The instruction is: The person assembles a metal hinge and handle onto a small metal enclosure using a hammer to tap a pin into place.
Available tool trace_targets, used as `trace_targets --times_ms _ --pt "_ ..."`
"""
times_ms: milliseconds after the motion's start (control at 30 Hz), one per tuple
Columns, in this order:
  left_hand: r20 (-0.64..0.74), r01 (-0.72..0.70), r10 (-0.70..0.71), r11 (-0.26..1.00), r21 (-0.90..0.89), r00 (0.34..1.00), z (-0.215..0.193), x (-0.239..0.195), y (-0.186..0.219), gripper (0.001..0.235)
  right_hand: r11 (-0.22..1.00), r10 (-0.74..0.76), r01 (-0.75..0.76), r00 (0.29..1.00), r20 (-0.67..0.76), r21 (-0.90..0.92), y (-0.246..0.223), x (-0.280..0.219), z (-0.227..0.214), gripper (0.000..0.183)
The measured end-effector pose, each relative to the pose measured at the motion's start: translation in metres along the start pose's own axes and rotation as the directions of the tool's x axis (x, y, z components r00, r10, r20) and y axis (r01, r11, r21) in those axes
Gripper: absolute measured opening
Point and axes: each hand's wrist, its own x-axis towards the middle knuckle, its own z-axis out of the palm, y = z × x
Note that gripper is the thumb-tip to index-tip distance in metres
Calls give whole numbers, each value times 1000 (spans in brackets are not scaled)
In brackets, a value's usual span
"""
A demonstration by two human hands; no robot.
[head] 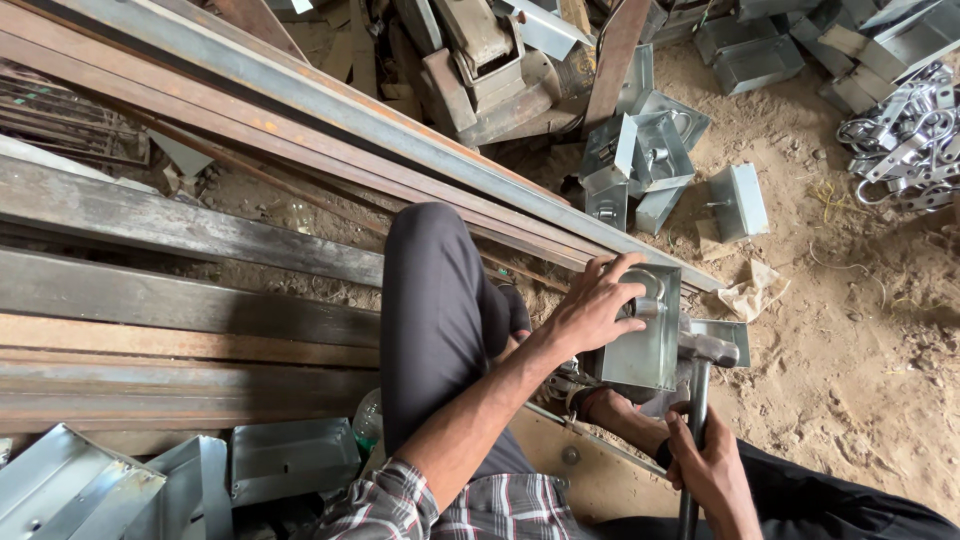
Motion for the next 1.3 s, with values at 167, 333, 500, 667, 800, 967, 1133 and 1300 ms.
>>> trace_targets --times_ms 167,333,500,667,800,967,1133,1300 --pt "11 1 0 999 -39 1000 1 -1 -4 51 1000 -28 28 1000 -9 7 1 1 0 33" --pt "-17 -34 34 999 -20 999 3 -1 -7 51 1000 4 -4 1000 -1 -3 4 5 0 35" --pt "2 -19 19 999 -27 1000 4 1 -7 51 993 30 -31 999 -12 -114 6 11 -3 38" --pt "-13 -28 28 999 -24 1000 4 -2 -6 50 996 23 -25 999 -28 -83 11 12 -2 36" --pt "-23 -34 33 999 -38 999 4 -2 -6 51 999 -14 13 999 -29 -32 11 10 -1 35" --pt "11 -4 4 999 -41 1000 4 0 -6 52 998 -47 47 999 -17 39 7 5 0 33" --pt "17 -2 3 999 -50 1000 3 -1 -6 51 999 -19 19 1000 -11 28 2 4 2 32" --pt "13 -10 11 999 -53 1000 4 -1 -7 52 998 4 -4 1000 -11 57 2 2 2 33"
